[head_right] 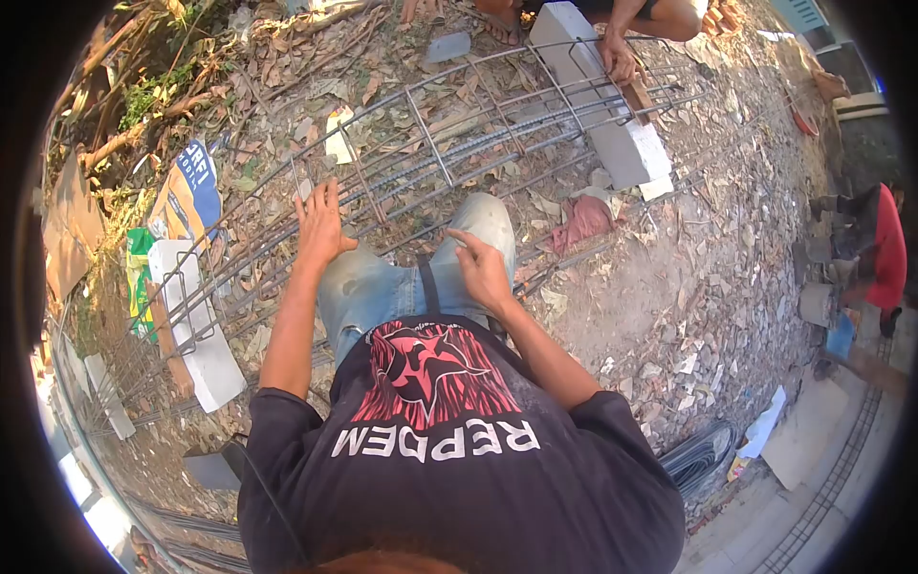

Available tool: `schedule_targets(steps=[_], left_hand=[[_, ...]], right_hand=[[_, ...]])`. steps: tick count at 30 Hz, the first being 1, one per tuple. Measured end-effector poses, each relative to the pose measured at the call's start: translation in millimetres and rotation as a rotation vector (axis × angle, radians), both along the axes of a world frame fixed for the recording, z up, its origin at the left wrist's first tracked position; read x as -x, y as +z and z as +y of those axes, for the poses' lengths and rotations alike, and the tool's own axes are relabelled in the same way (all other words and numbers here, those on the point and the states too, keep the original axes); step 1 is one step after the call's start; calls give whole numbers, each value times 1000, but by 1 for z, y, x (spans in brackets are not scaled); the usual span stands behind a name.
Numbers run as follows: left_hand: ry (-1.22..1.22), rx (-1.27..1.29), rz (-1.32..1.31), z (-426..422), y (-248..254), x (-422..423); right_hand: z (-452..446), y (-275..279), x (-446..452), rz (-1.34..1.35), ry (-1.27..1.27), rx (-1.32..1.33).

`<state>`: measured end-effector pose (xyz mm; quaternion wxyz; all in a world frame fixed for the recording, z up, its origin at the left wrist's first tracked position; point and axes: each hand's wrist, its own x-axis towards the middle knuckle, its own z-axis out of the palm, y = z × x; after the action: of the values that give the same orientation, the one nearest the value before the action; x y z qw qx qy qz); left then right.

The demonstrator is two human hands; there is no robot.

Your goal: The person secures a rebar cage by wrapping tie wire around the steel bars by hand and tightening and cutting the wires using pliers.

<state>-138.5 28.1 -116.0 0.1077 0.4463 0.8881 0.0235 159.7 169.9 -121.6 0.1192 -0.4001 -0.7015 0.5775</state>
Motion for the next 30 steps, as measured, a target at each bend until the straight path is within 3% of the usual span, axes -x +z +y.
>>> schedule_targets(steps=[5,8,11,12,14,15,16,20,23,27,30], left_hand=[[5,-167,66,1,24,-15],[-168,-572,-207,25,73,-54],[-402,-438,-321,39,87,-78],[-355,-462,-430,40,87,-81],[-260,-506,-654,41,84,-86],[-280,-471,-649,40,83,-87],[-297,-436,-645,40,82,-88],[-401,-199,-626,41,69,-89],[-453,-230,-770,43,75,-74],[-433,-249,-897,43,71,-54],[-405,-185,-953,53,66,-43]], right_hand=[[12,32,-2,36,-18,-163],[21,37,-3,162,124,-219],[29,66,-4,189,144,-58],[32,76,-7,165,116,27],[40,74,-14,150,148,-77],[42,72,-17,140,162,-126],[44,87,-19,-96,233,-128],[24,101,-9,-5,309,-394],[26,82,-15,64,350,-293],[26,93,-16,-101,353,-158],[21,73,-11,119,354,-333]])
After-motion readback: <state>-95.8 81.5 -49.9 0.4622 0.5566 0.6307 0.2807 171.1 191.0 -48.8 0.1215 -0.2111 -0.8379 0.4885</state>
